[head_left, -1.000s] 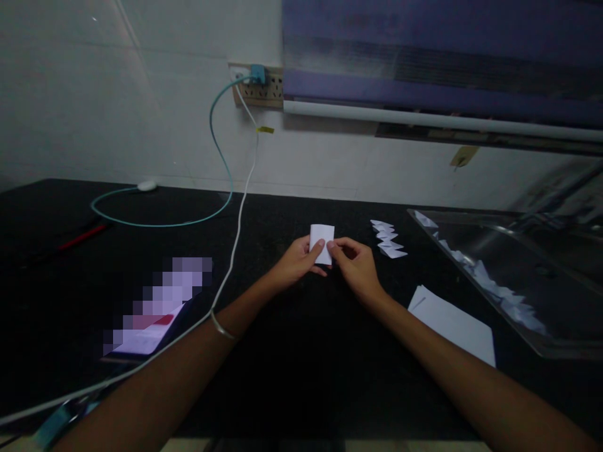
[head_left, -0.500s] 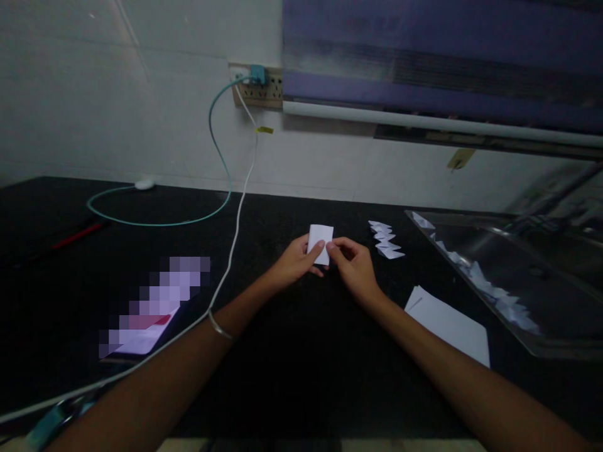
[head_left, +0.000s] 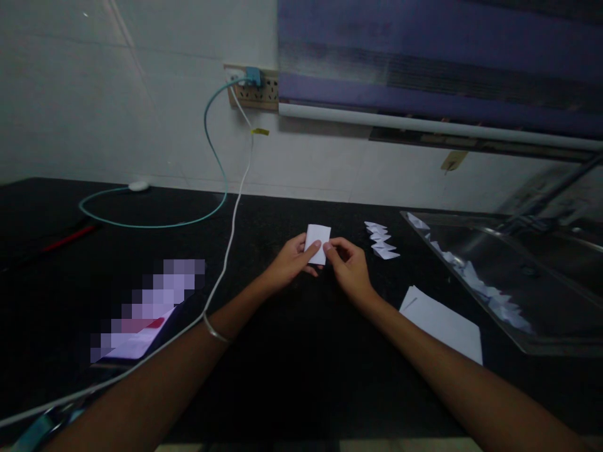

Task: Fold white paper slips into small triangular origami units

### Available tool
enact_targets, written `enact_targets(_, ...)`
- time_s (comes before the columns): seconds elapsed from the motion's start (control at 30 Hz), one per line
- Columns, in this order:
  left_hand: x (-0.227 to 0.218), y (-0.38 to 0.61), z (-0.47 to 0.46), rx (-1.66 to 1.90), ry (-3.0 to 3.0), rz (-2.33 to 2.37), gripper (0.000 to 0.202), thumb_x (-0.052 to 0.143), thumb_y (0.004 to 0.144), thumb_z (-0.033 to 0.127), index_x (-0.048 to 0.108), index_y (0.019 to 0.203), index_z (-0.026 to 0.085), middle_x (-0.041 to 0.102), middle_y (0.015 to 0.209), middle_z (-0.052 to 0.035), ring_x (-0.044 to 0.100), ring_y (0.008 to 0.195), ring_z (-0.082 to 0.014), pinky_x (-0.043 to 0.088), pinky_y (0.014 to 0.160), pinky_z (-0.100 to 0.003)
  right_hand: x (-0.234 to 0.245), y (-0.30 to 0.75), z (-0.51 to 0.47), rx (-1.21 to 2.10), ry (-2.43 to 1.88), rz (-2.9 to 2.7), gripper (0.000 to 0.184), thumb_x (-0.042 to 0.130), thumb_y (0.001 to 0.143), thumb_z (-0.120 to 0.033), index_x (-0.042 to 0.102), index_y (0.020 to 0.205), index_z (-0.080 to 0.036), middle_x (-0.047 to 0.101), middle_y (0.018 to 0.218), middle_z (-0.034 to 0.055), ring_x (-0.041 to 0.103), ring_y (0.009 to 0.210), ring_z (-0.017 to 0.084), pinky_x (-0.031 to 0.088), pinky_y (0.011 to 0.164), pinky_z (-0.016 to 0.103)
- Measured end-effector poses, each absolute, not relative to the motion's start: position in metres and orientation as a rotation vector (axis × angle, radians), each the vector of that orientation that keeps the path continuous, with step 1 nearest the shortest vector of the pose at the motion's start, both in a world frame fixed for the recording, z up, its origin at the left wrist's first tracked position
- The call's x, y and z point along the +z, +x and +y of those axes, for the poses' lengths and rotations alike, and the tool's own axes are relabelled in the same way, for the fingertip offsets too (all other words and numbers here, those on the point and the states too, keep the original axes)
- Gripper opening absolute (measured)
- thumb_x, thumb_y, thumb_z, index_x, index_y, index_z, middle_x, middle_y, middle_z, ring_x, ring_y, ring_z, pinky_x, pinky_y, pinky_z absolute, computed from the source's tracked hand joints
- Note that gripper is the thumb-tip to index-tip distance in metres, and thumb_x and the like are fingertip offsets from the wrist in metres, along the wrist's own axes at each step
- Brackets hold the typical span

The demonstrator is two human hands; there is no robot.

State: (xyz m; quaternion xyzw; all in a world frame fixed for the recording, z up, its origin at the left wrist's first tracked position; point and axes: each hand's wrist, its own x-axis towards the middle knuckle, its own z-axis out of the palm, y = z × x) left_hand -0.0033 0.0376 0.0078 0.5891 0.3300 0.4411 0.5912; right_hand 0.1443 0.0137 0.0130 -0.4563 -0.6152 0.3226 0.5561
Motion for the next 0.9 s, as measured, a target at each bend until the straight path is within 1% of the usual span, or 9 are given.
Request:
enact_targets(0.27,0.0042,-0.0019,0.0406,1.039,1.392,0.791,0.041,0.063,0.086,0.040,0.054,0.111,0.009,0.067,0.088,-0.0087,0.065,0.064,-0.0126,0.056,0.052,-0.022,0.0099,0.1465,0.0173,0.764,-1.082,-1.454,0.019,0.062,0.082,-0.037,0.065,0.078,-0.019,0.066,0.074,0.0027,0.059,0.070,0.018,0.047,0.065,0.029)
enact_targets(0.43,0.0058,-0.0017,0.0401,1.045,1.415,0.794,0.039,0.063,0.085,0.041,0.055,0.107,0.010,0.065,0.089,-0.0082,0.065,0.064,-0.0123,0.056,0.051,-0.022,0.0092,0.1458,0.0172,0.771,-1.071,-1.442,0.019,0.062,0.082,-0.036,0.065,0.077,-0.018,0.066,0.074,0.0028,0.059,0.069,0.018,0.047,0.066,0.030)
enact_targets(0.57,0.0082,-0.0021,0.0378,1.036,1.419,0.805,0.041,0.063,0.085,0.042,0.054,0.109,0.009,0.065,0.089,-0.0083,0.065,0.064,-0.0129,0.057,0.052,-0.023,0.0079,0.1456,0.0171,0.781,-1.053,-1.441,0.020,0.062,0.083,-0.037,0.064,0.077,-0.018,0.065,0.073,0.0025,0.058,0.067,0.017,0.046,0.064,0.029)
enact_targets(0.7,0.0091,-0.0019,0.0372,1.034,1.413,0.800,0.040,0.064,0.085,0.042,0.055,0.106,0.010,0.065,0.088,-0.0076,0.065,0.064,-0.0126,0.056,0.051,-0.023,0.0065,0.1460,0.0176,0.800,-1.063,-1.439,0.021,0.062,0.082,-0.039,0.062,0.076,-0.019,0.062,0.070,0.0012,0.057,0.064,0.017,0.044,0.060,0.028)
enact_targets(0.83,0.0074,-0.0015,0.0387,1.045,1.393,0.797,0.039,0.065,0.084,0.041,0.055,0.106,0.010,0.065,0.084,-0.0064,0.064,0.064,-0.0123,0.055,0.050,-0.022,0.0049,0.1470,0.0187,0.797,-1.058,-1.443,0.020,0.062,0.083,-0.037,0.062,0.076,-0.019,0.062,0.072,0.0018,0.056,0.065,0.017,0.043,0.061,0.028)
enact_targets(0.9,0.0072,-0.0017,0.0388,1.038,1.386,0.790,0.039,0.065,0.083,0.042,0.055,0.106,0.011,0.065,0.086,-0.0066,0.064,0.066,-0.0126,0.056,0.051,-0.022,0.0044,0.1475,0.0189,0.807,-1.062,-1.441,0.019,0.061,0.083,-0.037,0.062,0.077,-0.019,0.062,0.072,0.0019,0.057,0.066,0.017,0.043,0.061,0.028)
